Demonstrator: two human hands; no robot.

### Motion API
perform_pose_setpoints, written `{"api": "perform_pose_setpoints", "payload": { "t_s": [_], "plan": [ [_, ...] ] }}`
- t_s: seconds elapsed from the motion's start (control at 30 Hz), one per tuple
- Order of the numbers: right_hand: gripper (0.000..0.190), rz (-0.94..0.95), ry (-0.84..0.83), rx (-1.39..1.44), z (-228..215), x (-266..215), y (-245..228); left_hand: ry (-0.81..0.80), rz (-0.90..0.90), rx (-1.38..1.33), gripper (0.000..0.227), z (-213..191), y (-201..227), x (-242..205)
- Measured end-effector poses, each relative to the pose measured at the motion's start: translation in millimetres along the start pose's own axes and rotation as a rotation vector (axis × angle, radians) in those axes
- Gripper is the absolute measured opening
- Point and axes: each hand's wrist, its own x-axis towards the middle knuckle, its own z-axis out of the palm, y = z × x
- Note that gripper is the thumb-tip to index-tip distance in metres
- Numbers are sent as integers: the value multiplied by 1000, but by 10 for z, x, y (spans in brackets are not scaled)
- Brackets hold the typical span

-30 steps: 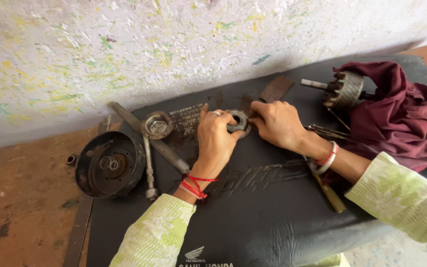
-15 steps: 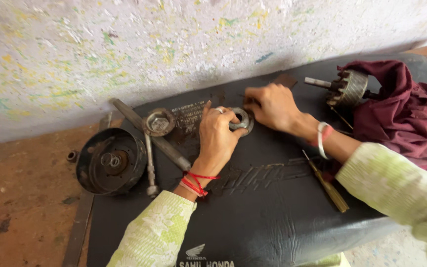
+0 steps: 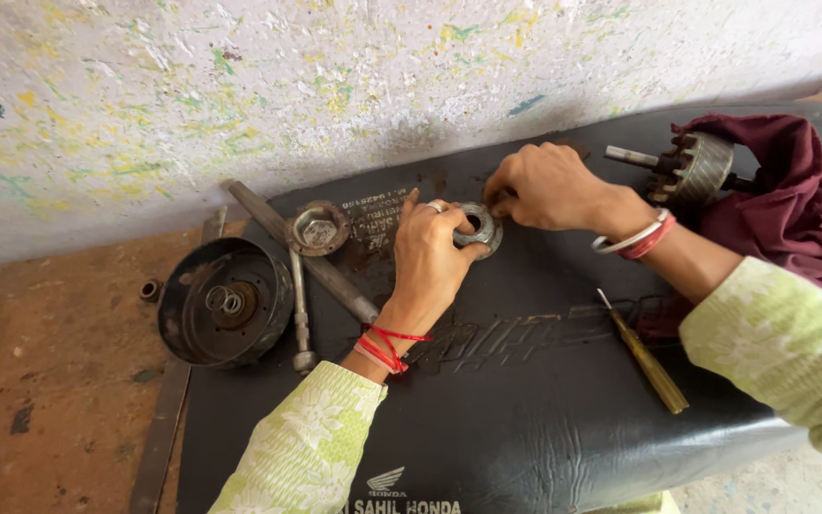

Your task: The person scrubs a cylindrical metal part with sandpaper, then wipes it with a maroon cloth. They place the cleaned part into a larger black housing and rotate it to check the fit.

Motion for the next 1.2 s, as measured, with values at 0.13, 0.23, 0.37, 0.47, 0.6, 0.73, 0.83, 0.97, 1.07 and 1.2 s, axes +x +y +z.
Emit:
{"api": "perform_pose_setpoints", "payload": {
  "t_s": [0.13, 0.23, 0.37, 0.47, 0.6, 0.73, 0.83, 0.97, 1.07, 1.2],
  "plan": [
    [19, 3, 36, -48, -14, -76, 56, 1, 13, -6, 31, 31, 20, 30],
    [19, -5, 75, -13, 21, -71, 27, -5, 0, -1, 31, 13, -5, -2],
    [19, -49, 1, -55, -11, -81, 26, -8, 5, 2, 31, 12, 3, 4],
    [18, 33, 74, -67, 50, -204, 16, -3, 14, -4, 31, 27, 15, 20],
    [15, -17, 470, 135, 246, -458, 23, -14, 4, -3, 30, -29, 50, 10],
    [13, 5, 623, 612, 278, -588, 180, 1, 53, 33, 41, -91, 154, -9],
    [22, 86, 683, 892, 192, -555, 226, 51, 82, 61, 53, -141, 184, 32],
    [37, 134, 708, 1075, 210, -559, 212, 62, -213, -326, 47, -88, 68, 75],
    [35, 156, 729, 1207, 242, -521, 221, -61, -558, -1161, 38, -55, -131, 128],
    [29, 215, 670, 1223, 269, -507, 255, -238, -799, -1727, 43, 2, -302, 73]
  ]
}}
